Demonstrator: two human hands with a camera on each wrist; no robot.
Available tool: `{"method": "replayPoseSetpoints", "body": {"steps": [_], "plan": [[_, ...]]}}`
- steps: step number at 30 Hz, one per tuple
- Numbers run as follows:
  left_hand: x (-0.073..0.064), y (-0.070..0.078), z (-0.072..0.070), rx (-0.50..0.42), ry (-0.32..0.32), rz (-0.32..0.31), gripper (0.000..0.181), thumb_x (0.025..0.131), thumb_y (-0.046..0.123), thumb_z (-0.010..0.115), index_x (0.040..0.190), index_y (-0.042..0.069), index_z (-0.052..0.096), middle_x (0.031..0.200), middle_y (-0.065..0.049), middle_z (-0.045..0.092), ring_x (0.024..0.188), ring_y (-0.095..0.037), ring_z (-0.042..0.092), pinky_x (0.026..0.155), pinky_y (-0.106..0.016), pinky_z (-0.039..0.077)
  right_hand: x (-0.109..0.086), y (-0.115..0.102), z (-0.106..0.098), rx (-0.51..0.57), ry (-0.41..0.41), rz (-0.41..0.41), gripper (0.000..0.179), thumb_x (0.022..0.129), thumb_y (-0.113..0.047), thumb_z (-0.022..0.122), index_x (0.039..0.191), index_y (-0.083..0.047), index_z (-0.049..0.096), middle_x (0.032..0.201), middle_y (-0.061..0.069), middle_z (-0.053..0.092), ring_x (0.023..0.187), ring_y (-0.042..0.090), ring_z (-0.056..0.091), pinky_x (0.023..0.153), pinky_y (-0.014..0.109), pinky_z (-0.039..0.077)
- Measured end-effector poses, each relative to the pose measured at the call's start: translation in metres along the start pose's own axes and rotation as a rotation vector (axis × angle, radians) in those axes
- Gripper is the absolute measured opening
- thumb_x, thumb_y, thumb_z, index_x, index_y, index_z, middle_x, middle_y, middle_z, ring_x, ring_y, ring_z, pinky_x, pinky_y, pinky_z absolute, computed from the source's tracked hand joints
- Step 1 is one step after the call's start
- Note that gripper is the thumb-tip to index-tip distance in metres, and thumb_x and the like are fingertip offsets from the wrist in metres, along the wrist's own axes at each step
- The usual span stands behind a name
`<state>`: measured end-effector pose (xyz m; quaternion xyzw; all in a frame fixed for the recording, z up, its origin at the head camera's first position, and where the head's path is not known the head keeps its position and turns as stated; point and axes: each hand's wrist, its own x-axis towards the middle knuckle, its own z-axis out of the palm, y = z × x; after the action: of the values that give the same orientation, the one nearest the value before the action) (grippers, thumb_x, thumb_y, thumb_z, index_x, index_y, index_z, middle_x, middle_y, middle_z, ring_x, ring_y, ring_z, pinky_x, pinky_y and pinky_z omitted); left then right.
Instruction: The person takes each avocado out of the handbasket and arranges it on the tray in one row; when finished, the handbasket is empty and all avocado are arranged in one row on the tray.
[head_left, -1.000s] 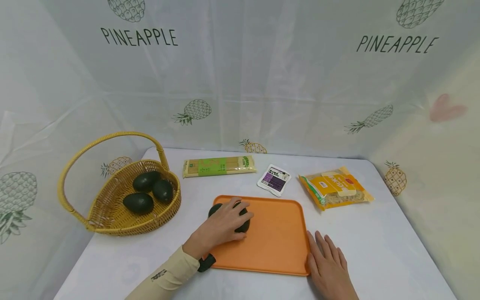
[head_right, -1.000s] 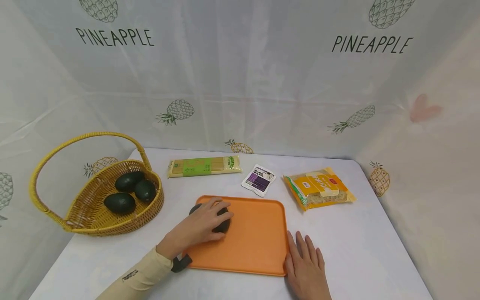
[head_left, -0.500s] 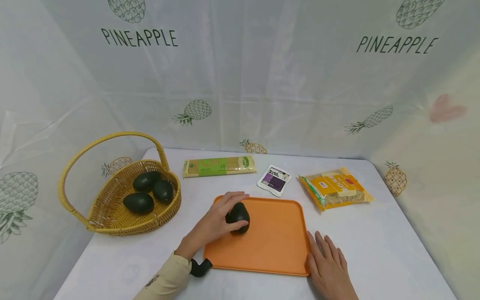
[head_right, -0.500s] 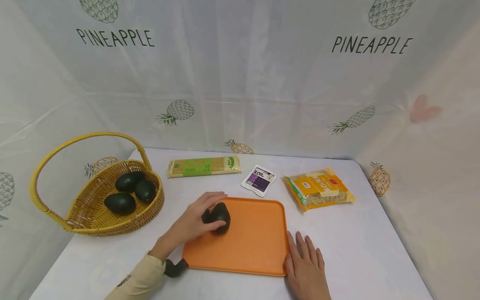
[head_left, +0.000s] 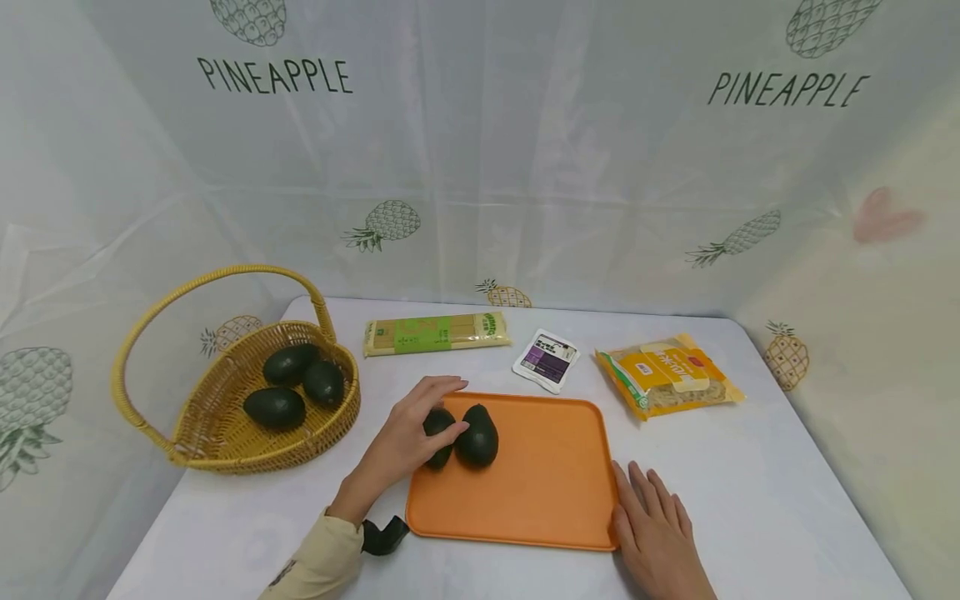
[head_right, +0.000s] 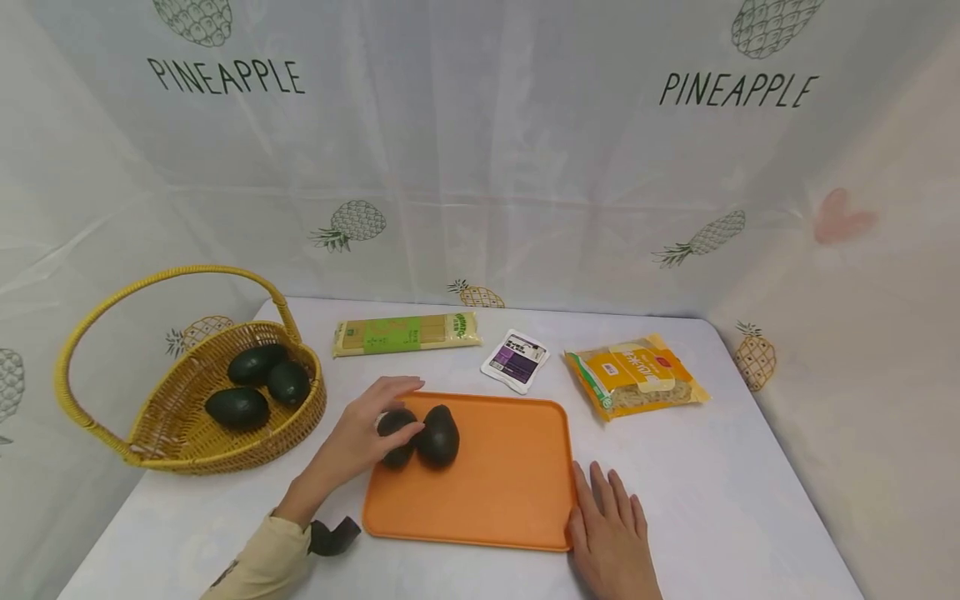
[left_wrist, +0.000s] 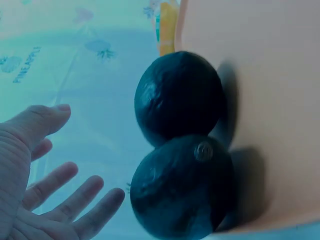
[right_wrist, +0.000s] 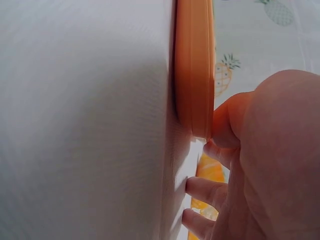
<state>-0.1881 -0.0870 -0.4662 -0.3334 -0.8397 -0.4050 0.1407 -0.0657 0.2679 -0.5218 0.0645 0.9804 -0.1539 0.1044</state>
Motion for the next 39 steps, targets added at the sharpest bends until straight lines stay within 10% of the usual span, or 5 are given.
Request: {"method": "replayPoseSetpoints", "body": {"steps": [13,22,30,39], "plan": [[-0.008,-0.01,-0.03,0.044,0.088,-0.093,0.061,0.091,0.01,0.086,0.147,0.013,0.062,0.145,-0.009,0.062,0.126,-0.03,0.068,0.094,-0.04,0.066,0.001,0.0,-0.001,0.013,-0.032,0.025,0.062,0.114,-0.034,0.041,0.171,-0.013,0.028,0.175,0.027,0.024,0.161,0.055,0.013,0.127,0.079,0.005],[-0.018,-0.018,-0.045,0.124,0.294,-0.07,0.051,0.083,-0.007,0.087,0.13,0.006,0.072,0.131,-0.012,0.07,0.119,-0.029,0.071,0.086,-0.043,0.067,0.002,0.001,0.001,0.012,-0.033,0.027,0.063,0.113,-0.036,0.042,0.171,-0.014,0.028,0.175,0.026,0.024,0.161,0.054,0.013,0.127,0.079,0.005],[-0.028,-0.024,-0.059,0.208,0.449,-0.107,0.044,0.082,-0.015,0.083,0.122,0.002,0.075,0.123,-0.016,0.073,0.108,-0.034,0.072,0.095,0.002,0.046,0.0,0.001,0.0,0.024,-0.033,0.02,0.062,0.114,-0.035,0.042,0.171,-0.014,0.028,0.175,0.026,0.024,0.162,0.053,0.013,0.127,0.079,0.005],[-0.045,-0.032,-0.069,0.254,0.489,-0.254,0.035,0.087,-0.013,0.078,0.12,-0.001,0.075,0.122,-0.019,0.071,0.113,-0.036,0.069,0.095,0.005,0.04,0.001,0.001,0.0,0.021,-0.035,0.019,0.062,0.114,-0.035,0.042,0.171,-0.014,0.028,0.175,0.026,0.024,0.161,0.054,0.013,0.127,0.079,0.005]]}}
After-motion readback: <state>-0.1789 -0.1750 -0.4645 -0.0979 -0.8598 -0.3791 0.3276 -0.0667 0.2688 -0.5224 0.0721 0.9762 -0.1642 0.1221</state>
